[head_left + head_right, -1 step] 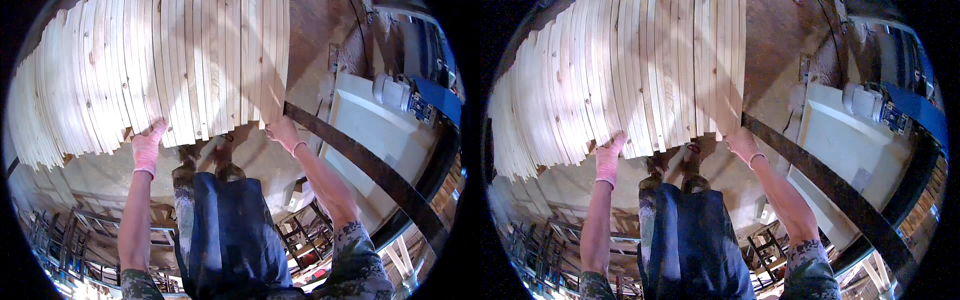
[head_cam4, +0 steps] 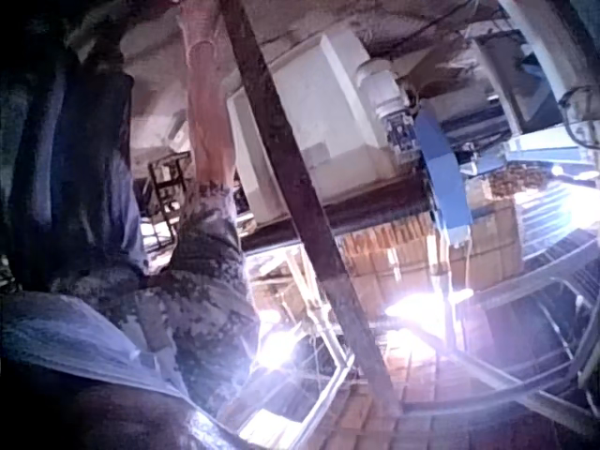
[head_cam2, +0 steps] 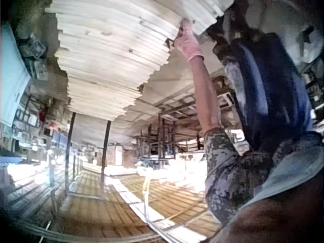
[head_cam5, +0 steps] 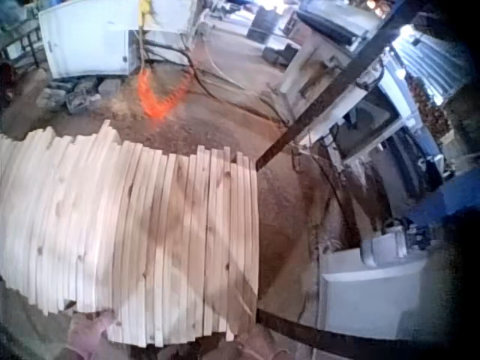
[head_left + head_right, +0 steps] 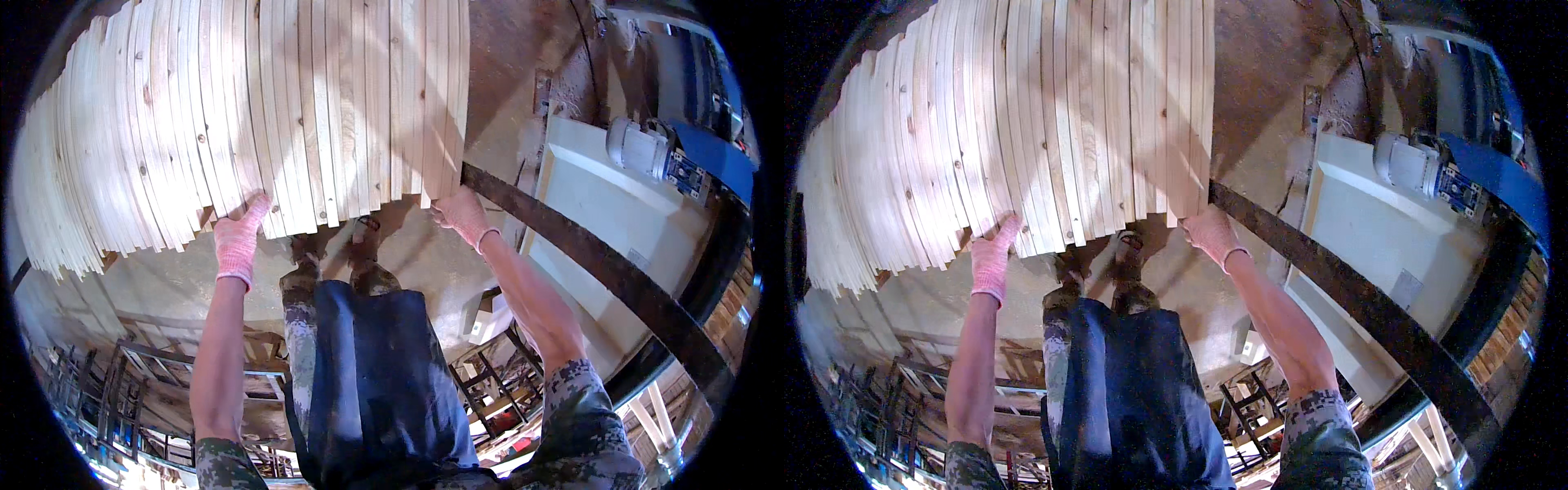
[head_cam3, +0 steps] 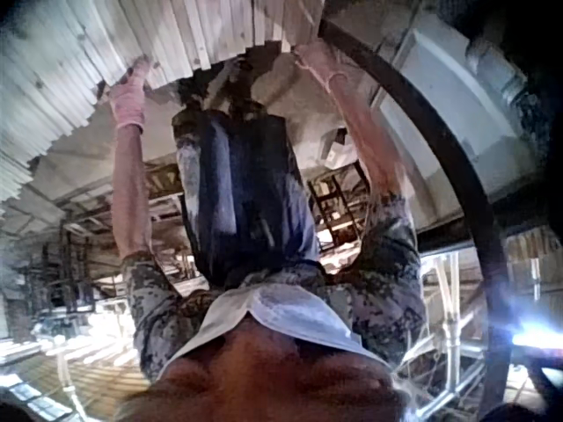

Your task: The person stacks and arranges wooden planks on a metal table and a conveyor belt in a workshop. They pick up stacks of wood, align them, and place them onto the conveyor belt or a nearby pile. The person also handles individual planks, moving them between the table and the conveyor.

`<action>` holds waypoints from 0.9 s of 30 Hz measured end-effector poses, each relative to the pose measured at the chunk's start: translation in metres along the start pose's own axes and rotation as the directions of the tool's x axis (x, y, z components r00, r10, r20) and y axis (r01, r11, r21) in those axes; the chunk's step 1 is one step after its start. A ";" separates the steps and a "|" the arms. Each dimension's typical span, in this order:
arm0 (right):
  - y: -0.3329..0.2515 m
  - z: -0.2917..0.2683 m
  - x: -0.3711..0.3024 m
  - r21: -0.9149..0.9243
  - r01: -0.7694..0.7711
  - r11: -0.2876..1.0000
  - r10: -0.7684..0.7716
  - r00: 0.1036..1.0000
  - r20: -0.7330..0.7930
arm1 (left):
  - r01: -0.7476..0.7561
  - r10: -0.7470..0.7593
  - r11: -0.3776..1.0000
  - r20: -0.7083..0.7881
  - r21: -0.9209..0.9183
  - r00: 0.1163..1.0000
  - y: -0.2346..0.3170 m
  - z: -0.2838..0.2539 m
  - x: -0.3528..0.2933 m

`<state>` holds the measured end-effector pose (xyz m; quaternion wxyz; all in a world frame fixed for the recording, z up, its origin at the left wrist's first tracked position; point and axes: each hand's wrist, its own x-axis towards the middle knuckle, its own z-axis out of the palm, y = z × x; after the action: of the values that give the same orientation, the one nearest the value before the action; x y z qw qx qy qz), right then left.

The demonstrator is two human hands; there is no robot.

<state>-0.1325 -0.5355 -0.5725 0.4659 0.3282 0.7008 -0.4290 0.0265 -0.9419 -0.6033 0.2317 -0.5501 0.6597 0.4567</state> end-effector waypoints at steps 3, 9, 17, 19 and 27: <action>0.029 -0.026 0.032 -0.011 0.152 0.988 -0.150 0.983 0.105 | -0.034 0.036 0.996 0.022 -0.081 0.999 0.036 0.000 -0.019; -0.028 0.004 0.020 -0.082 0.003 0.997 -0.010 0.997 -0.080 | 0.073 -0.072 0.983 -0.009 0.170 0.997 0.017 -0.004 0.018; -0.032 -0.005 0.027 -0.126 0.000 0.992 -0.008 0.998 -0.061 | 0.162 -0.179 0.977 0.124 0.139 0.976 0.036 -0.010 0.032; -0.043 0.003 0.020 -0.184 -0.002 0.983 -0.009 0.998 -0.060 | -0.027 -0.055 0.922 0.200 0.386 0.978 0.004 -0.013 0.079; -0.027 -0.019 0.046 -0.116 -0.125 0.985 0.118 0.991 -0.062 | 0.001 -0.005 1.000 0.149 0.026 0.989 0.047 -0.012 -0.002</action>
<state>-0.1791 -0.5266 -0.6038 0.4908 0.3535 0.7163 -0.3480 -0.0147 -0.9523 -0.5801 0.2882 -0.5121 0.6455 0.4878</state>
